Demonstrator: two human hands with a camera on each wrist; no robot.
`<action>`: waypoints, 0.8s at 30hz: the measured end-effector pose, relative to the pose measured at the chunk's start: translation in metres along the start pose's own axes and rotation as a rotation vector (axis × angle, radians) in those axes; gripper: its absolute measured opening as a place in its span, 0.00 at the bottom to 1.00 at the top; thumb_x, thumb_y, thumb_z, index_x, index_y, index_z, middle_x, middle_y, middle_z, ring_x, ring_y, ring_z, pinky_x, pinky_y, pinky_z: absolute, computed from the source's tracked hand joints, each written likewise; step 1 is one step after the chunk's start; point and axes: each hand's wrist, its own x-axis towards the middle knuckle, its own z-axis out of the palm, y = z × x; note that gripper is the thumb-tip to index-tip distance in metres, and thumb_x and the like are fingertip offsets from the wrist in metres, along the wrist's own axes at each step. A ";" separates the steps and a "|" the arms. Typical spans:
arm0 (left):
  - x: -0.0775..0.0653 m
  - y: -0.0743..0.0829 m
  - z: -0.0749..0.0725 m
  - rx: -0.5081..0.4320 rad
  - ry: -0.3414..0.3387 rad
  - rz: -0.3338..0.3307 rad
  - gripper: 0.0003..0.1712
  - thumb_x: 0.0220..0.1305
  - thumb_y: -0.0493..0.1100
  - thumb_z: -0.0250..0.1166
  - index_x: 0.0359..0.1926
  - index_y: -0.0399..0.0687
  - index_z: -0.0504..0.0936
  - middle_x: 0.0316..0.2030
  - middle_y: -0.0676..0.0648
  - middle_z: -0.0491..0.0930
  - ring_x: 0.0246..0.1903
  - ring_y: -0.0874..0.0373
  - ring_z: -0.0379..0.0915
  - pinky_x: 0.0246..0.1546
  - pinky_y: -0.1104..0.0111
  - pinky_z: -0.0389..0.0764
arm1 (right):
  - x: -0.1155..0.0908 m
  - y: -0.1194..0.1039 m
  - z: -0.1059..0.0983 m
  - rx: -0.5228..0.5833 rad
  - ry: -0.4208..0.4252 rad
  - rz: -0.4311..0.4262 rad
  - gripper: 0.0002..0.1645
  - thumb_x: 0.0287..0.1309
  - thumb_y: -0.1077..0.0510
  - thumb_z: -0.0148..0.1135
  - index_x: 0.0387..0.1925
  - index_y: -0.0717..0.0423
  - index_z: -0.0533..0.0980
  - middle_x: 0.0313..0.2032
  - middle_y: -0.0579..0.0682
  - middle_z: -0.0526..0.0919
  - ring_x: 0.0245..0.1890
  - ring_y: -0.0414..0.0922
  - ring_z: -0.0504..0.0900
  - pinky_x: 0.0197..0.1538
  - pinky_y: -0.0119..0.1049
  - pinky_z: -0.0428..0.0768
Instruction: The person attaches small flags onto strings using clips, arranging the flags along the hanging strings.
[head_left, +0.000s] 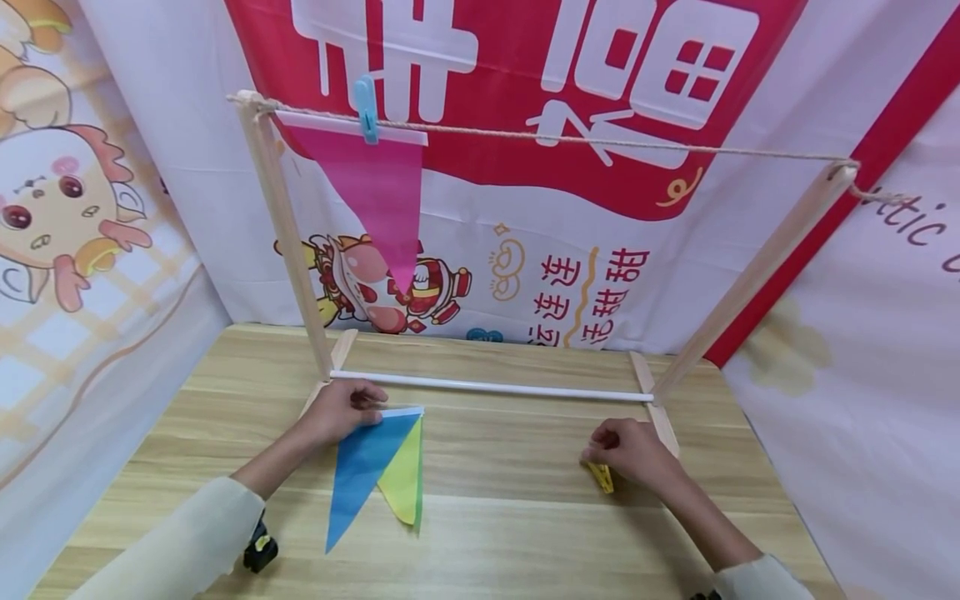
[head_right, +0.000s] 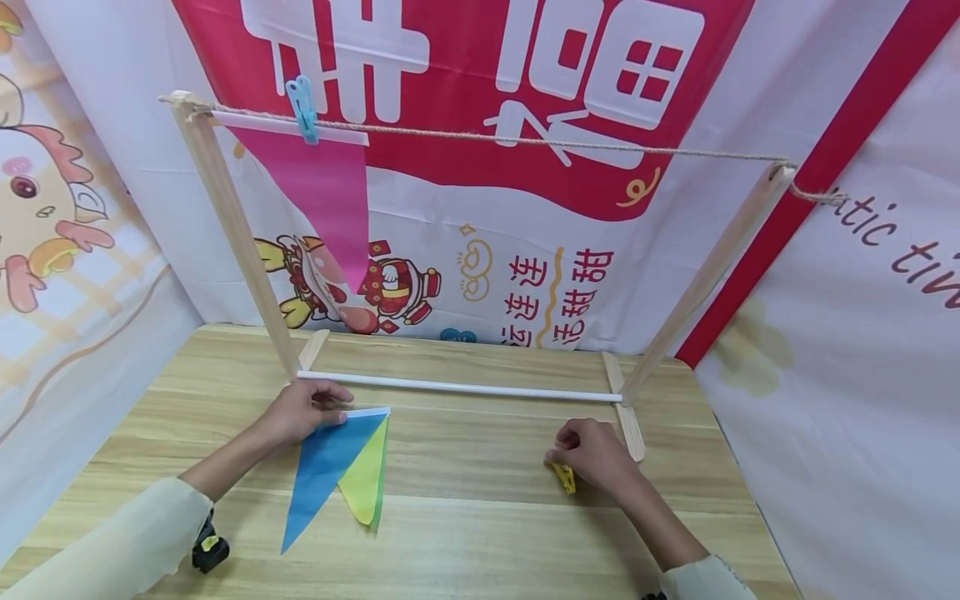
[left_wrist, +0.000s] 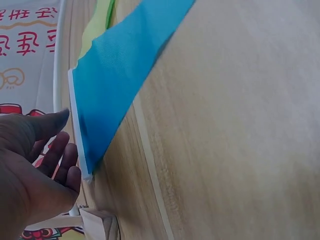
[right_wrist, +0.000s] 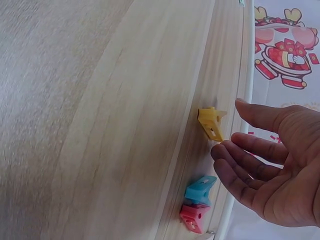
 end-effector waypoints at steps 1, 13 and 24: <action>0.000 -0.001 0.000 0.015 -0.002 0.003 0.13 0.75 0.35 0.75 0.57 0.42 0.91 0.54 0.40 0.90 0.53 0.48 0.85 0.62 0.49 0.90 | 0.000 0.001 0.000 -0.003 -0.002 0.005 0.15 0.61 0.50 0.87 0.41 0.55 0.90 0.36 0.45 0.93 0.38 0.38 0.87 0.46 0.39 0.87; -0.001 -0.007 -0.005 0.122 -0.004 0.049 0.10 0.74 0.34 0.77 0.53 0.40 0.91 0.50 0.40 0.90 0.48 0.49 0.83 0.58 0.49 0.90 | 0.001 0.004 0.001 -0.005 -0.001 0.029 0.20 0.57 0.49 0.89 0.40 0.57 0.89 0.35 0.47 0.92 0.38 0.40 0.87 0.45 0.39 0.87; 0.001 -0.014 -0.002 0.187 0.043 0.071 0.06 0.70 0.38 0.81 0.44 0.43 0.93 0.40 0.45 0.89 0.40 0.52 0.81 0.48 0.57 0.87 | -0.002 0.005 0.006 -0.046 0.005 0.029 0.26 0.46 0.46 0.95 0.37 0.54 0.88 0.32 0.45 0.90 0.36 0.39 0.83 0.42 0.37 0.83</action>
